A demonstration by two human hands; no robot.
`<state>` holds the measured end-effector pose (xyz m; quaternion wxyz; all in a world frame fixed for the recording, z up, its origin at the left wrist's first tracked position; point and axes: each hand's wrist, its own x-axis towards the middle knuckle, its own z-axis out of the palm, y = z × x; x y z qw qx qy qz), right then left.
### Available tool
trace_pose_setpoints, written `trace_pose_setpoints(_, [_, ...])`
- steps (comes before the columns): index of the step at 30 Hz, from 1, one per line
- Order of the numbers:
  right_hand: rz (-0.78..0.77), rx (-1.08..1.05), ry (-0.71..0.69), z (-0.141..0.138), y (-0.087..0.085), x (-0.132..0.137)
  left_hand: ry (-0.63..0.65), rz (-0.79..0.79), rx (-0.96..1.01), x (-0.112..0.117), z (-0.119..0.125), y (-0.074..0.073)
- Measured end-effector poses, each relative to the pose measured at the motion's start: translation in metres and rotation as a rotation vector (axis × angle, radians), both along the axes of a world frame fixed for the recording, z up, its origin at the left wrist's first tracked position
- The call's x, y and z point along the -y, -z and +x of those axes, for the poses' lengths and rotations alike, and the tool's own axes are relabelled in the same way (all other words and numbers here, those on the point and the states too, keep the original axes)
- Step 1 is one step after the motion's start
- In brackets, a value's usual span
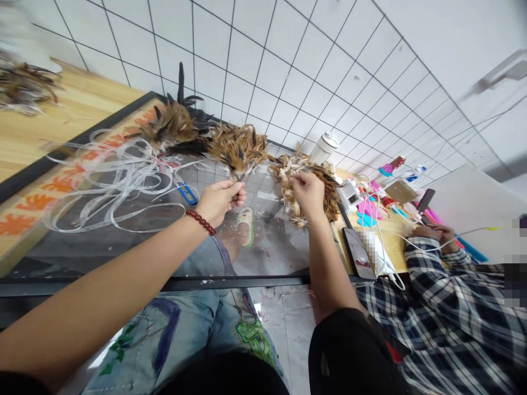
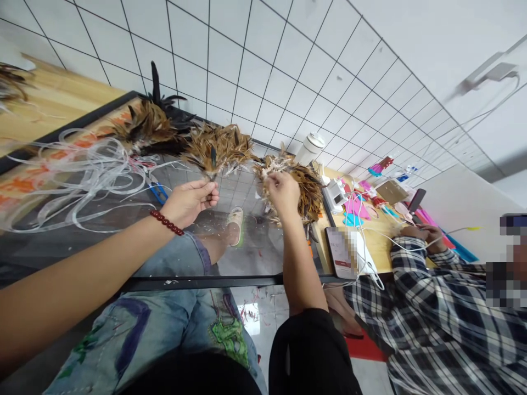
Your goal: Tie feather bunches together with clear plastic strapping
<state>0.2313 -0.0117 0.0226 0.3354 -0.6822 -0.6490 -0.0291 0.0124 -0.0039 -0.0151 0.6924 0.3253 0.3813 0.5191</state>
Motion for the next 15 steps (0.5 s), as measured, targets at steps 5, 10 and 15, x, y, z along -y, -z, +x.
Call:
trace_pose_setpoints(5, [-0.170,0.383,0.192,0.007,-0.011,-0.031,-0.003,-0.014,-0.005,0.003,0.002,-0.002])
trace_pose_setpoints(10, [-0.202,0.587,0.137,-0.013,0.013,-0.049,-0.021,-0.015,-0.006,0.004,0.002,-0.003])
trace_pose_setpoints(15, [-0.367,0.519,0.054,-0.016,0.017,-0.032,-0.045,-0.044,0.015,0.003,0.003,-0.003])
